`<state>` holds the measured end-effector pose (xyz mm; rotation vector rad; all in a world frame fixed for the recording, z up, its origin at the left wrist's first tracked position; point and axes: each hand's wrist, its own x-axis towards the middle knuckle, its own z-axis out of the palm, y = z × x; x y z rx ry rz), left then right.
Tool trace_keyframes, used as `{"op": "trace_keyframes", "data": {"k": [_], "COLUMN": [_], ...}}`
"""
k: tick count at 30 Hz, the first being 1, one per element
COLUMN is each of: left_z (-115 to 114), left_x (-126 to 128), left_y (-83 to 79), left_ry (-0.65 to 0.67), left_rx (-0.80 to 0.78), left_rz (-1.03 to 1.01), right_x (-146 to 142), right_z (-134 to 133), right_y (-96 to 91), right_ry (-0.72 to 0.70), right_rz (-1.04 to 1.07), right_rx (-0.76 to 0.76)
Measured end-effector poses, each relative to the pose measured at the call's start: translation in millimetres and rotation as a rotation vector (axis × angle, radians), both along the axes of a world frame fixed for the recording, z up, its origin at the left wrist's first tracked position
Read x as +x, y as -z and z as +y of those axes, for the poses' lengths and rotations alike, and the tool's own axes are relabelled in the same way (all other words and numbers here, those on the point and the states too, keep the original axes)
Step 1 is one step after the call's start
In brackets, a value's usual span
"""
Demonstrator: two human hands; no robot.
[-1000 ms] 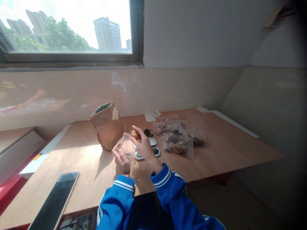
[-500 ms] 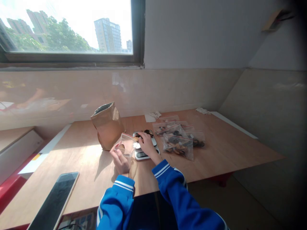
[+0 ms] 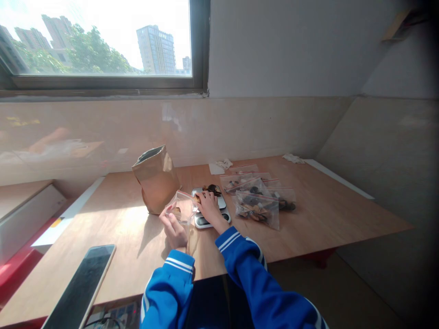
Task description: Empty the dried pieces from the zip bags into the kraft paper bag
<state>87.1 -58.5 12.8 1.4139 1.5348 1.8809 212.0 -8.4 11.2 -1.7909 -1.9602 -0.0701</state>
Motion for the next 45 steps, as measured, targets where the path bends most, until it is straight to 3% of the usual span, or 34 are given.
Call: {"op": "trace_keyframes", "data": {"k": [5, 16, 23, 26, 30, 34, 37, 41, 45], "left_z": [1, -2, 4, 8, 11, 11, 10, 9, 9], "left_x": [1, 2, 0, -1, -2, -2, -2, -2, -3], "left_y": [-1.1, -6.8, 2.8, 8.2, 11.7, 11.5, 10.2, 8.5, 8.7], "left_ry": [0.035, 0.061, 0.060, 0.072, 0.075, 0.065, 0.075, 0.084, 0.086], "left_rx": [-0.013, -0.018, 0.002, 0.013, 0.004, 0.002, 0.013, 0.006, -0.013], "left_rz": [-0.119, -0.124, -0.058, -0.041, -0.043, -0.042, -0.040, -0.050, -0.053], "right_x": [2, 10, 12, 15, 15, 7, -5, -21, -29], "right_z": [-1, -3, -3, -1, -1, -7, -13, -18, -22], "right_y": [-2.9, -7.1, -1.1, 0.4, -3.7, -24.1, -44.6, -60.4, -59.5], "right_ry": [-0.001, -0.011, -0.021, -0.024, -0.052, -0.047, -0.128, -0.256, -0.336], "right_rz": [-0.069, -0.104, -0.011, 0.116, 0.434, 0.823, 1.030, 1.135, 1.115], "right_rx": [0.036, 0.065, 0.090, 0.118, 0.182, 0.232, 0.220, 0.164, 0.096]}}
